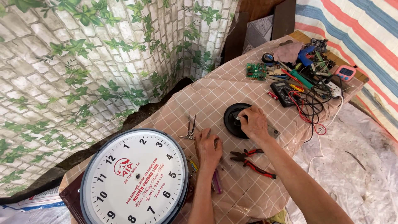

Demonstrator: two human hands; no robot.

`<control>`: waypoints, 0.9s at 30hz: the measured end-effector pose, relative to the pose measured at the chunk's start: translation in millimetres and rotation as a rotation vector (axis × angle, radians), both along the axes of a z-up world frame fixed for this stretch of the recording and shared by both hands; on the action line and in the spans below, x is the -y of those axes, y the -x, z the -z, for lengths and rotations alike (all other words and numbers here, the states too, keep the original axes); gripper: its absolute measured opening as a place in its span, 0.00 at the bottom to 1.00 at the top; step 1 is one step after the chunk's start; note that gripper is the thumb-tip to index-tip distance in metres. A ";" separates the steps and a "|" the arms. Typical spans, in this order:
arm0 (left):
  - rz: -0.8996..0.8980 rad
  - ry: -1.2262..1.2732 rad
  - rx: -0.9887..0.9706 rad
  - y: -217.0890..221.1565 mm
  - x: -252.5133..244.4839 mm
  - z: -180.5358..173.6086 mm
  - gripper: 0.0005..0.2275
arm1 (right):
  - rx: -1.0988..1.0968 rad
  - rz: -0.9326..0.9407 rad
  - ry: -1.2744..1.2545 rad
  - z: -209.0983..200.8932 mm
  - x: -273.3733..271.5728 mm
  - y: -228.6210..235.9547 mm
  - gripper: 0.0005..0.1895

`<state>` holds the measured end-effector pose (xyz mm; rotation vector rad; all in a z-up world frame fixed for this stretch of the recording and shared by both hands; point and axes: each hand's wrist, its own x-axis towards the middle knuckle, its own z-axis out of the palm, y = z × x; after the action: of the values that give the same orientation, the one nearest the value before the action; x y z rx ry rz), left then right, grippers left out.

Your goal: The person assembles a small black electronic device on a table. They insert white cylindrical components into the device's housing and then place a black rectangular component inside. The person uses their hands to fit the parts together and then places the assembled device into a black circular base.

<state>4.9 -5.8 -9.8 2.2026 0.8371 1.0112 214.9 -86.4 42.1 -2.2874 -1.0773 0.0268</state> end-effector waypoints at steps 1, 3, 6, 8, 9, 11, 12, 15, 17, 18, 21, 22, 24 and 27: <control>-0.001 0.002 -0.002 0.6 0.6 -1.9 0.06 | -0.002 -0.001 0.002 0.7 0.1 0.4 0.02; 0.006 0.006 0.004 1.1 1.8 -5.8 0.07 | -0.033 -0.002 -0.060 2.0 0.5 0.7 0.04; 0.011 0.004 -0.018 3.0 2.8 -13.0 0.08 | -0.026 -0.012 -0.105 -0.6 1.4 4.2 0.04; 0.020 0.000 -0.020 2.4 2.3 -9.4 0.10 | -0.020 -0.009 -0.110 -0.7 2.4 5.4 0.03; 0.029 -0.003 -0.022 2.6 2.6 -7.3 0.11 | -0.016 -0.007 -0.113 -0.4 3.3 6.3 0.03; 0.036 0.012 -0.033 5.8 4.5 -20.4 0.10 | 0.015 -0.007 -0.100 2.2 2.5 4.0 0.03; 0.045 0.026 -0.042 7.7 5.9 -26.9 0.10 | 0.046 -0.006 -0.088 3.6 2.7 3.1 0.03; 0.054 0.036 -0.021 6.7 3.0 -18.2 0.07 | 0.196 -0.025 -0.105 -0.7 2.9 8.5 0.04; 0.052 0.035 -0.029 3.9 -0.3 -6.9 0.07 | 0.292 -0.044 -0.101 -1.4 3.3 10.3 0.04; 0.051 0.035 -0.038 2.9 -1.6 -0.9 0.07 | 0.387 -0.063 -0.097 -1.3 3.9 11.6 0.05; 0.059 0.048 -0.012 6.6 -1.1 -6.4 0.08 | 0.426 -0.112 -0.087 -6.2 4.5 18.4 0.03; 0.059 0.049 -0.013 6.7 -0.8 -8.6 0.08 | 0.425 -0.113 -0.087 -11.3 5.2 20.7 0.03; 0.035 0.058 -0.015 6.1 1.0 -12.8 0.09 | 0.451 -0.135 -0.067 -21.3 8.1 24.7 0.02; 0.027 0.065 -0.020 4.5 2.0 -15.6 0.09 | 0.425 -0.149 -0.061 -16.7 12.5 23.3 0.02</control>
<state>0.4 -7.8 5.8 2.1668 0.8350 0.9383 191.6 -98.9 58.8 -2.2053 -1.4372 -0.4452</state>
